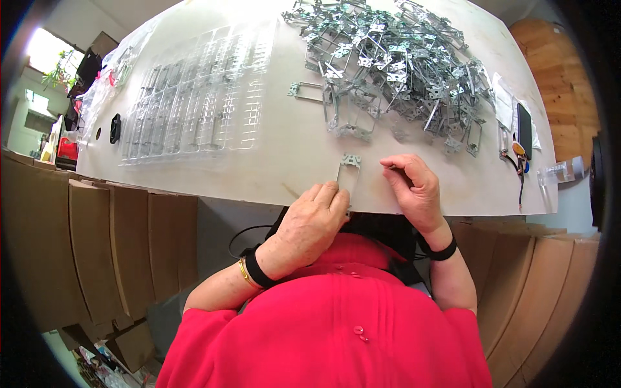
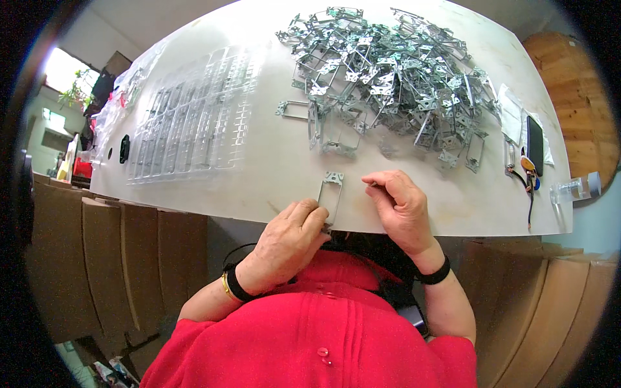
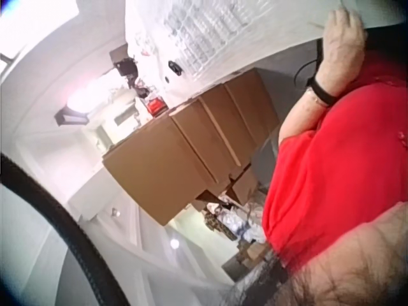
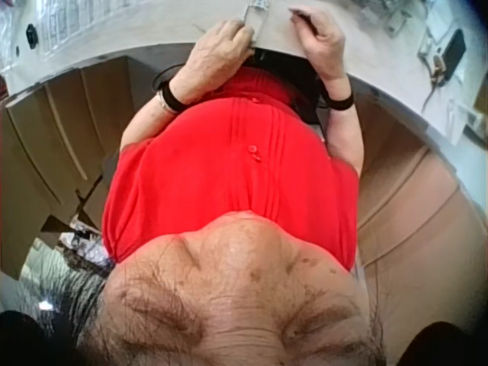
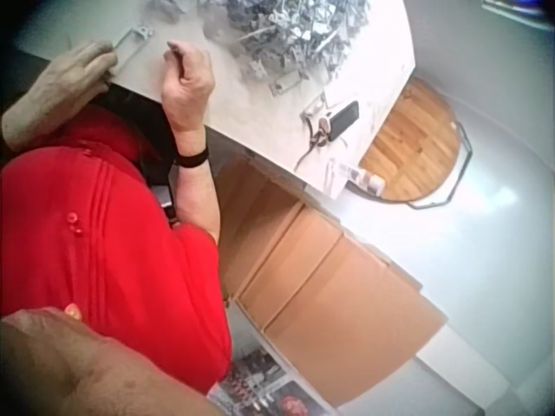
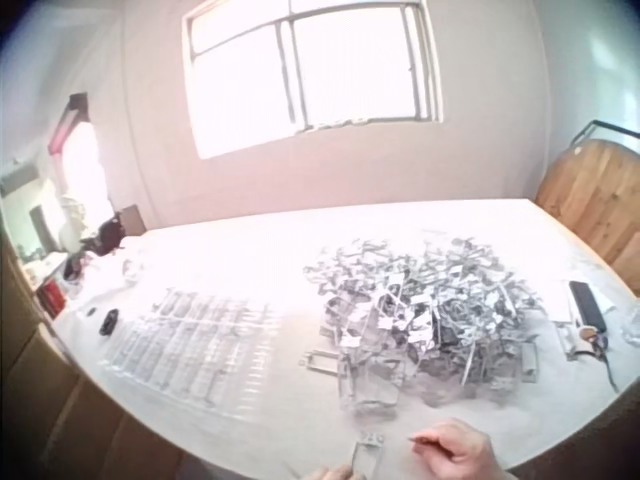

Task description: Assembling small metal rectangular frames and placing them into a plastic tray.

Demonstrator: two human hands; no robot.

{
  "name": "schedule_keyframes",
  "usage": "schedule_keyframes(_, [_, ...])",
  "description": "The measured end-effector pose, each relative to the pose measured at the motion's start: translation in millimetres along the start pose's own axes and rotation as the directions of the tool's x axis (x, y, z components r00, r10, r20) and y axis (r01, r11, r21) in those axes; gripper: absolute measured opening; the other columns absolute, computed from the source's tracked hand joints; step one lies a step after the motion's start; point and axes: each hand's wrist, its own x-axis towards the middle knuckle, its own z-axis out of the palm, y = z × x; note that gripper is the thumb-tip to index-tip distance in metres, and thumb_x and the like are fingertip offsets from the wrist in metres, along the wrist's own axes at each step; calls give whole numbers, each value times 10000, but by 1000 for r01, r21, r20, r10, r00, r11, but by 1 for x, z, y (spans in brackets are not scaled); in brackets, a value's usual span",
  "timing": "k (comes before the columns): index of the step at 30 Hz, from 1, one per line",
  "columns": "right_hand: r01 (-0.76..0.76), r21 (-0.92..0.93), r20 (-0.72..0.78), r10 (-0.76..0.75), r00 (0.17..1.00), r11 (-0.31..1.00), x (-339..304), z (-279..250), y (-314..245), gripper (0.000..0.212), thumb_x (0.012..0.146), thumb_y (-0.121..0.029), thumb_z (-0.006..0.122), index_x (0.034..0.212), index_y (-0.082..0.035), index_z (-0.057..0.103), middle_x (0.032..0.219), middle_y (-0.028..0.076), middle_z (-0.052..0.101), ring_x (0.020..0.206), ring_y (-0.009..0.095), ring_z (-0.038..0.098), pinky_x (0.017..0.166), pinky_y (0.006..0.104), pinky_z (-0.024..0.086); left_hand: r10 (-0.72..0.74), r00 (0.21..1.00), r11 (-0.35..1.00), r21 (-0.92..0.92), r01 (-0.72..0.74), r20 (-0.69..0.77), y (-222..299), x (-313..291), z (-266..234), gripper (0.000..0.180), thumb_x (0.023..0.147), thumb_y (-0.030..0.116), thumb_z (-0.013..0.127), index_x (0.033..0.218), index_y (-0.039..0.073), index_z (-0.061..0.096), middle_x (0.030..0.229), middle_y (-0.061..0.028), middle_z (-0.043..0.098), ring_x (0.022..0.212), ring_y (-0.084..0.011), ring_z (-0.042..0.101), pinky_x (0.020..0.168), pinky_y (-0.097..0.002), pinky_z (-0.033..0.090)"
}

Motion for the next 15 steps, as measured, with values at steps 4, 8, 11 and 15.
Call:
schedule_keyframes(4, [-58,61,-28,60,998,996,-2,2,2,218,927,52,758,1126,-36,735,1023,99,734,909,190,729,819,309,583,26,996,983,-179,-41,-88,4,5,-3,445,870,61,805,1254,1,588,1169,-184,628,1026,-345,679,887,-410,571])
schedule_keyframes(8, [-73,62,-41,76,996,995,-3,3,3,196,926,43,766,1101,-37,728,1003,98,735,881,201,726,803,315,580,-169,981,841,-533,93,-95,0,9,-9,331,974,48,720,1274,-32,606,1048,-139,693,899,-197,722,779,-343,590])
schedule_keyframes(11, [-43,2,-30,43,999,999,-1,1,3,178,927,27,779,1083,-41,727,986,97,738,862,211,721,781,322,573,-328,945,687,-688,235,-4,-4,11,-9,293,1069,92,636,1324,-53,624,925,-101,745,835,-125,724,761,-308,607])
schedule_keyframes(15, [-42,-17,-36,41,999,999,-1,0,4,147,942,-11,790,1074,-43,732,983,97,739,847,217,708,769,319,561,-514,839,342,-855,390,177,-17,14,-3,321,1143,125,524,1396,-55,608,937,-115,754,839,-153,746,768,-282,633])
